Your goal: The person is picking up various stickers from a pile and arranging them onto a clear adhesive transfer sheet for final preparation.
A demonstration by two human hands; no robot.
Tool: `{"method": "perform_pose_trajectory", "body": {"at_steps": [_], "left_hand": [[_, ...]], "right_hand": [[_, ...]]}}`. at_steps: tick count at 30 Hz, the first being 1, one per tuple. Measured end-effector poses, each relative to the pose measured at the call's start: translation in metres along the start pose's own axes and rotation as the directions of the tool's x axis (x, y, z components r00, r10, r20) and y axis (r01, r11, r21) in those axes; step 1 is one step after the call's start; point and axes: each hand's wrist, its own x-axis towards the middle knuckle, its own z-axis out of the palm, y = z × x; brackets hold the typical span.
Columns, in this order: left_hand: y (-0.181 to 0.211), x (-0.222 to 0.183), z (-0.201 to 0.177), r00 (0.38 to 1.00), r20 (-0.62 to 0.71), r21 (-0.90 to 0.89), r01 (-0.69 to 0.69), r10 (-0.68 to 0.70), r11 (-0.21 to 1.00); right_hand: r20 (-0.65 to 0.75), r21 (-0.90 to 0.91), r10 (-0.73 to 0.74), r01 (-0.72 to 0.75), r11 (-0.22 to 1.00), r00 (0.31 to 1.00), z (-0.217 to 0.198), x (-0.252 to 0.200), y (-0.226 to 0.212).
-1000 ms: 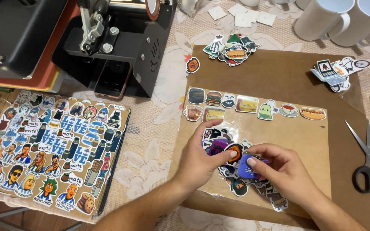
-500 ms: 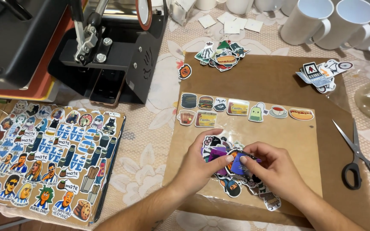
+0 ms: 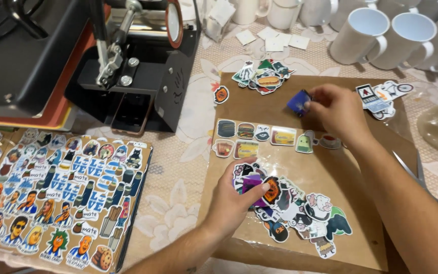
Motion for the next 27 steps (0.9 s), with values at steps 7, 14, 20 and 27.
{"method": "perform_pose_trajectory", "body": {"at_steps": [7, 14, 20, 27], "left_hand": [[0.009, 0.001, -0.007, 1.000, -0.013, -0.057, -0.003, 0.003, 0.998], [0.003, 0.006, -0.007, 1.000, -0.015, -0.062, -0.026, 0.025, 0.998], [-0.007, 0.012, -0.003, 0.998, 0.062, -0.260, 0.009, 0.008, 0.966], [-0.007, 0.013, -0.002, 0.946, 0.295, -0.430, 0.255, -0.133, 0.866]], "right_hand": [[-0.109, -0.290, -0.215, 0.176, 0.941, 0.971, 0.017, -0.023, -0.031], [0.419, 0.361, -0.025, -0.142, 0.922, 0.908, 0.002, -0.120, -0.068], [0.526, 0.429, -0.012, -0.253, 0.867, 0.851, -0.011, -0.123, -0.030], [0.404, 0.338, 0.116, -0.266, 0.903, 0.908, -0.017, -0.127, -0.031]]}}
